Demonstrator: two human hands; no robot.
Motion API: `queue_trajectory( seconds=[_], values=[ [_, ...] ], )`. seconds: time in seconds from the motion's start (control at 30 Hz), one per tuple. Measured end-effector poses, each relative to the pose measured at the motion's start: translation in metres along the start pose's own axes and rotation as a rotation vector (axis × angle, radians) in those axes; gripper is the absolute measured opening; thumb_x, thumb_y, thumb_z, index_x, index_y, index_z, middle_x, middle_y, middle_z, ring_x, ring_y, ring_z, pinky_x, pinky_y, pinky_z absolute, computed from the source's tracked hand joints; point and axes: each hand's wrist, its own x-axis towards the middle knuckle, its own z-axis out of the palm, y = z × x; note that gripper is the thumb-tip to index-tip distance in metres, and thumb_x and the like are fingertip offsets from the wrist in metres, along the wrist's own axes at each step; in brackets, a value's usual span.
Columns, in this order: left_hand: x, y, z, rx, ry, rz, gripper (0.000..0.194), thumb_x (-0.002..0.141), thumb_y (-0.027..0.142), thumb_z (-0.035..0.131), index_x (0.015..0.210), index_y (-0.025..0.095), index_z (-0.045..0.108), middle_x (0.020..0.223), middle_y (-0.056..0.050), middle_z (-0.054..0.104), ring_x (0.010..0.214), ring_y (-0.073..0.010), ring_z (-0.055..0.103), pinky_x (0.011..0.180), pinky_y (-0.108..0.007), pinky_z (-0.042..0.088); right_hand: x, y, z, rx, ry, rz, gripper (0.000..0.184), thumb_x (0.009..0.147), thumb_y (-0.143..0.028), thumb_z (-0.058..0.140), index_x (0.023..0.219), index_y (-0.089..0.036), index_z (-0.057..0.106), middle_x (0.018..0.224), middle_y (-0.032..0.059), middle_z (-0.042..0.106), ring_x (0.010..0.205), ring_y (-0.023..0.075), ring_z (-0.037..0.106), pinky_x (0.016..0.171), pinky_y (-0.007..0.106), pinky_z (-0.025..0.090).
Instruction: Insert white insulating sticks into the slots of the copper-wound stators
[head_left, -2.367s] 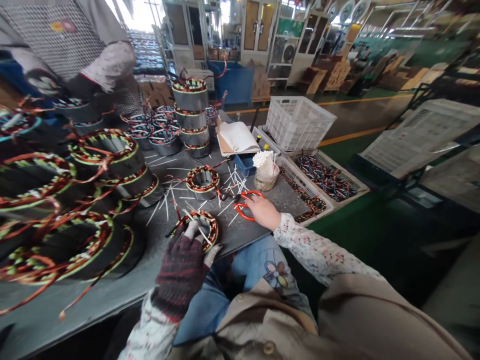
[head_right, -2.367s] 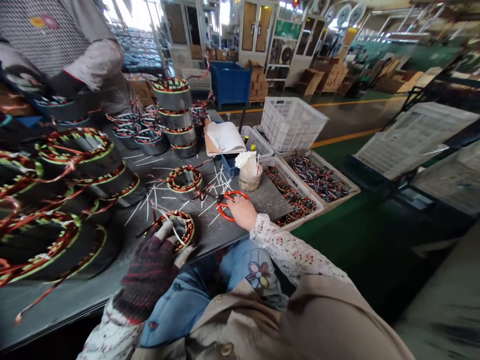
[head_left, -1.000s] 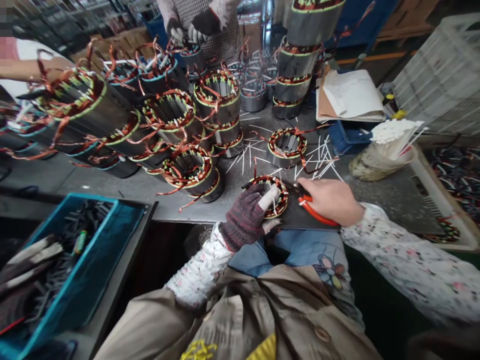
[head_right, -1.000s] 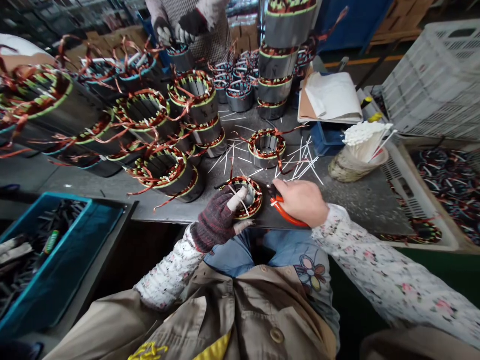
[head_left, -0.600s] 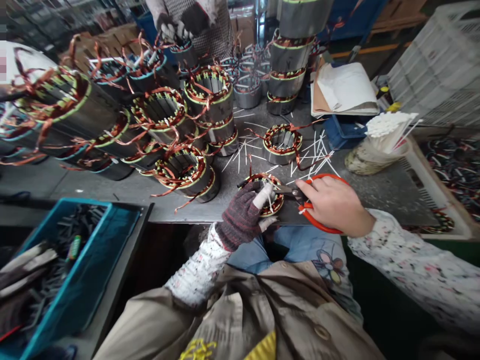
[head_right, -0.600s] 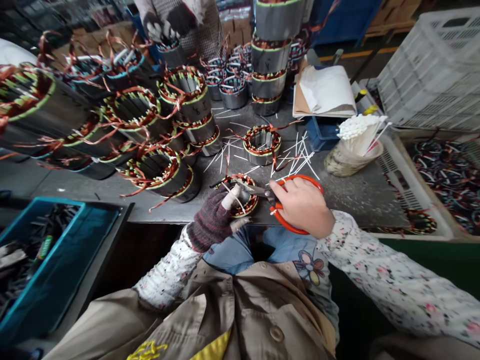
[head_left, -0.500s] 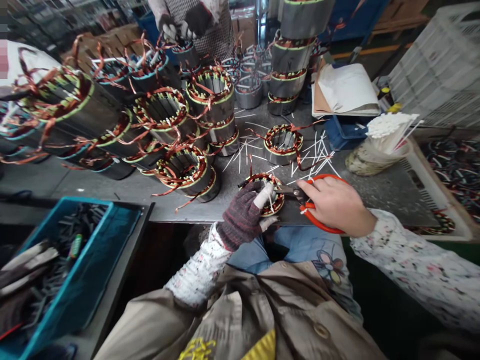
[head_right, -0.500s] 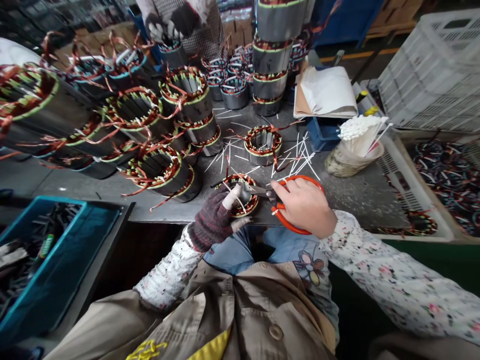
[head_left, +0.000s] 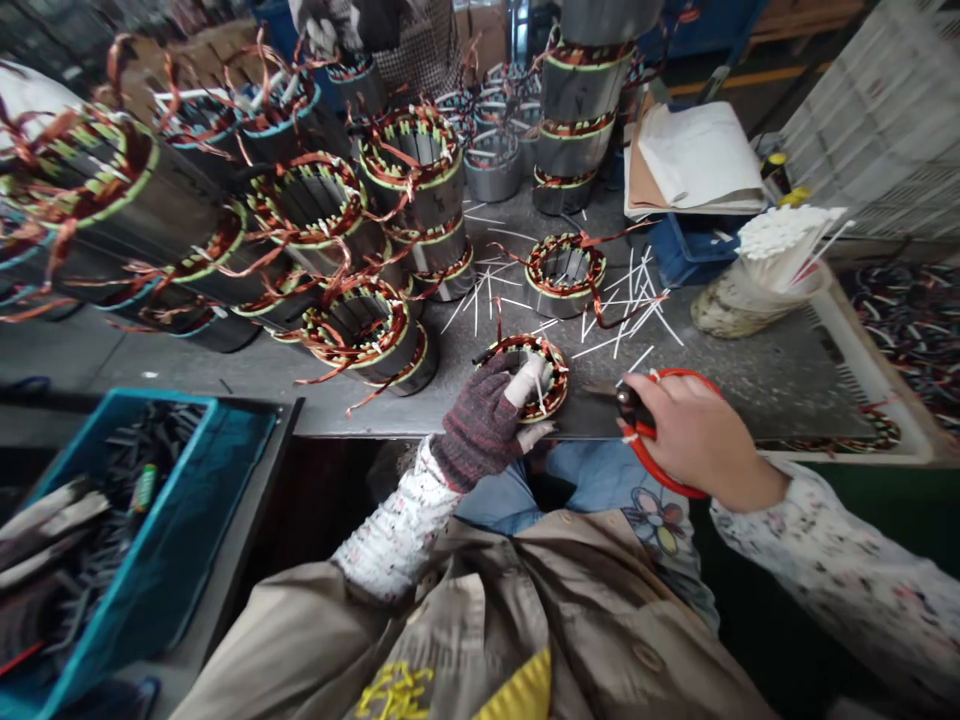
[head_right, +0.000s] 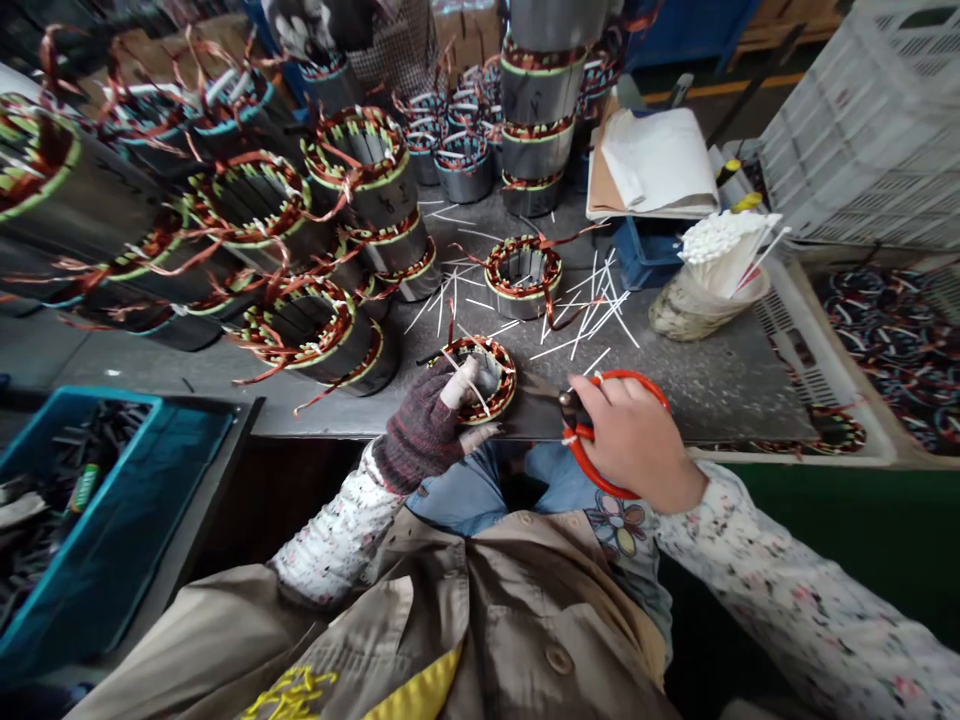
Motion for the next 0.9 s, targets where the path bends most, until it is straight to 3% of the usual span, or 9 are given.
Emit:
queue_trajectory(
  seconds=[0.23, 0.37, 0.5, 0.63, 0.77, 0.83, 0.9],
  values=[
    [0.002, 0.000, -0.001, -0.001, 0.043, 0.038, 0.101, 0.104, 0.043, 0.068, 0.178, 0.012, 0.007, 0.139, -0.024, 0.071, 0.132, -0.0347, 0.070, 0.119, -0.054, 0.055, 0.047, 0.004, -0.006, -0.090, -0.070, -0.094, 0.047, 0.098, -0.034, 0.052, 0.130, -0.009, 0.076, 0.093, 0.0152, 0.077, 0.089, 0.0300, 0.067, 0.078, 0.036, 0.043],
    [0.002, 0.001, 0.001, 0.006, 0.056, 0.028, 0.100, 0.106, 0.045, 0.066, 0.178, 0.012, 0.006, 0.139, -0.023, 0.072, 0.130, -0.0334, 0.071, 0.119, -0.054, 0.055, 0.039, 0.008, -0.013, -0.054, -0.084, -0.128, 0.037, 0.097, -0.030, 0.052, 0.118, -0.015, 0.079, 0.081, 0.0086, 0.076, 0.074, 0.0238, 0.064, 0.066, 0.033, 0.036],
    [-0.001, 0.002, 0.006, -0.004, 0.062, 0.002, 0.101, 0.107, 0.047, 0.065, 0.178, 0.013, 0.002, 0.139, -0.022, 0.072, 0.129, -0.0322, 0.072, 0.122, -0.054, 0.053, 0.030, 0.002, -0.023, -0.086, -0.013, -0.263, 0.041, 0.091, -0.028, 0.057, 0.125, -0.013, 0.077, 0.089, 0.0107, 0.076, 0.084, 0.0265, 0.065, 0.075, 0.033, 0.040],
    [-0.007, 0.000, 0.013, -0.020, 0.058, -0.042, 0.107, 0.105, 0.049, 0.068, 0.177, 0.016, -0.004, 0.155, -0.026, 0.062, 0.145, -0.0345, 0.064, 0.123, -0.054, 0.052, 0.035, -0.003, -0.025, -0.109, -0.047, -0.319, 0.039, 0.090, -0.027, 0.059, 0.122, -0.016, 0.078, 0.084, 0.0099, 0.075, 0.081, 0.0267, 0.065, 0.073, 0.034, 0.039],
    [-0.007, -0.010, 0.012, -0.050, 0.042, -0.066, 0.109, 0.104, 0.046, 0.071, 0.176, 0.013, -0.004, 0.160, -0.029, 0.056, 0.149, -0.0347, 0.060, 0.122, -0.053, 0.052, 0.031, 0.004, -0.024, 0.001, -0.090, -0.171, 0.036, 0.096, -0.028, 0.053, 0.120, -0.020, 0.080, 0.081, 0.0089, 0.077, 0.076, 0.0247, 0.068, 0.066, 0.032, 0.037],
    [-0.001, -0.018, 0.006, -0.002, -0.003, -0.100, 0.101, 0.102, 0.050, 0.073, 0.174, 0.008, 0.015, 0.154, -0.028, 0.062, 0.143, -0.0340, 0.064, 0.123, -0.052, 0.051, 0.026, 0.014, -0.024, 0.067, -0.085, -0.019, 0.040, 0.100, -0.035, 0.051, 0.124, -0.019, 0.079, 0.087, 0.0115, 0.079, 0.080, 0.0265, 0.072, 0.066, 0.033, 0.041],
    [0.012, -0.025, -0.003, 0.096, -0.152, -0.165, 0.084, 0.099, 0.052, 0.076, 0.162, 0.007, 0.046, 0.138, -0.023, 0.073, 0.132, -0.0334, 0.070, 0.125, -0.053, 0.048, 0.022, 0.028, -0.022, 0.128, -0.099, 0.228, 0.048, 0.099, -0.045, 0.051, 0.128, -0.016, 0.077, 0.088, 0.0150, 0.079, 0.081, 0.0298, 0.073, 0.066, 0.034, 0.045]
  ],
)
